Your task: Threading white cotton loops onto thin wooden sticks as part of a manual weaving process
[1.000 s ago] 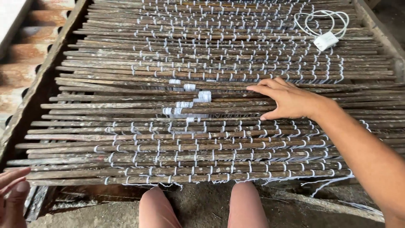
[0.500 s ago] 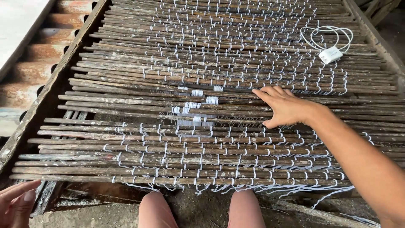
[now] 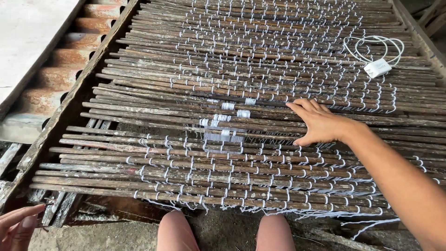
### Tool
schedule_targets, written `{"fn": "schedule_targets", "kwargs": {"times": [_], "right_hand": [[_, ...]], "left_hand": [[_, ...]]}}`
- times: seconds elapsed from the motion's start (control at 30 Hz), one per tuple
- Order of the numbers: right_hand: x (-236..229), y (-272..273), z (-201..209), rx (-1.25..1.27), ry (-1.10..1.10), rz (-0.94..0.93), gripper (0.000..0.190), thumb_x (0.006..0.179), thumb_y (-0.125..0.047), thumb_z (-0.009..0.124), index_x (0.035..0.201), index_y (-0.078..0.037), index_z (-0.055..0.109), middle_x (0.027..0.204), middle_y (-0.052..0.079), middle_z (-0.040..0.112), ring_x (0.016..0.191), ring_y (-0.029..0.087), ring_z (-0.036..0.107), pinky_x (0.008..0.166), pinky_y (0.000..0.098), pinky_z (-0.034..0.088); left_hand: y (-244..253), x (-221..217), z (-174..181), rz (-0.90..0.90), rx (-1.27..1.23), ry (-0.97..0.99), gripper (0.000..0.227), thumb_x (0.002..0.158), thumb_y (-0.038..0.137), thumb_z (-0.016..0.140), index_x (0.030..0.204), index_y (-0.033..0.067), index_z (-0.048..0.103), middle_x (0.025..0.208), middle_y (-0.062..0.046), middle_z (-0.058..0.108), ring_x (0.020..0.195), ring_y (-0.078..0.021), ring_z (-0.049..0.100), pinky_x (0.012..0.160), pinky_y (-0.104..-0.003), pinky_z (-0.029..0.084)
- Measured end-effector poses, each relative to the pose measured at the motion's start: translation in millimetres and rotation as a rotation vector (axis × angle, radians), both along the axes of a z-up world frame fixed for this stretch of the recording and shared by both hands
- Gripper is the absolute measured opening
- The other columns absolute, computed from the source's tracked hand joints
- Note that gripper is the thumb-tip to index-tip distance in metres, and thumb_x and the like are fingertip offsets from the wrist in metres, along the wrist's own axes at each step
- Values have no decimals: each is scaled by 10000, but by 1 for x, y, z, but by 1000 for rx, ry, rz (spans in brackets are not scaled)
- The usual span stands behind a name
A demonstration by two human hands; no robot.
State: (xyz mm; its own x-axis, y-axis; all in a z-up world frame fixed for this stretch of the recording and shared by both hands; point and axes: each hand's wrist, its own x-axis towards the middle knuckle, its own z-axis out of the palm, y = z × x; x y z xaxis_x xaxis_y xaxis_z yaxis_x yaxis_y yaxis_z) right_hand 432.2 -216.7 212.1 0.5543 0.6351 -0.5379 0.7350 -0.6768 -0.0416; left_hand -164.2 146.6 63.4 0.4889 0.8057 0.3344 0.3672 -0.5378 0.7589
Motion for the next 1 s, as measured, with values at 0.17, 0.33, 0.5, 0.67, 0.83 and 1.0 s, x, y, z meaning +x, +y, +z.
{"fn": "schedule_targets", "kwargs": {"times": [0.17, 0.33, 0.5, 0.67, 0.83, 1.0], "right_hand": [[8, 3, 3, -49, 5, -42, 1286, 796, -500, 838, 1644, -294, -107, 1653, -13, -24, 1558, 241, -70, 1289, 566, 99], [17, 5, -1, -61, -51, 18, 1120, 721, -543, 868, 1589, -324, 195, 1463, 21, 258, 1408, 217, 217, 1238, 509, 239], [20, 11, 0, -69, 81, -31, 1112, 796, -433, 883, 1593, -259, 128, 1706, 83, 10, 1570, 256, 50, 1273, 494, 102], [7, 18, 5, -30, 62, -77, 565, 836, -141, 807, 1328, -224, 541, 977, -1, 680, 681, 110, 587, 578, 212, 523], [6, 16, -5, -12, -124, -47, 937, 851, -265, 863, 1589, -152, 297, 656, 35, 422, 536, 143, 378, 476, 265, 364], [-7, 15, 5, 29, -136, -83, 933, 864, -227, 847, 1602, -148, 280, 675, 63, 466, 545, 155, 432, 505, 288, 437]], "left_hand": [[8, -6, -1, 23, -55, 85, 361, 1176, 214, 468, 1296, -41, 694, 1350, -241, 666, 1249, -360, 625, 1056, -452, 487], [-20, 8, 15, 52, 15, 27, 292, 1218, 156, 494, 1305, -48, 683, 1343, -241, 652, 1224, -330, 624, 985, -409, 490], [-52, 24, 45, 100, 37, -7, 237, 1236, 120, 527, 1304, -58, 667, 1333, -238, 648, 1182, -348, 629, 1024, -409, 495], [-74, 37, 63, 163, 23, -46, 195, 1258, 146, 579, 1303, -13, 683, 1305, -164, 675, 1160, -261, 646, 1011, -357, 488], [-82, 45, 68, 39, 6, -170, 121, 1176, 16, 586, 1233, -54, 666, 1241, -182, 666, 1152, -241, 640, 1051, -300, 487], [-92, 48, 73, 37, -26, -198, 134, 1166, 27, 597, 1246, -44, 678, 1221, -154, 671, 1094, -193, 621, 982, -258, 454]]}}
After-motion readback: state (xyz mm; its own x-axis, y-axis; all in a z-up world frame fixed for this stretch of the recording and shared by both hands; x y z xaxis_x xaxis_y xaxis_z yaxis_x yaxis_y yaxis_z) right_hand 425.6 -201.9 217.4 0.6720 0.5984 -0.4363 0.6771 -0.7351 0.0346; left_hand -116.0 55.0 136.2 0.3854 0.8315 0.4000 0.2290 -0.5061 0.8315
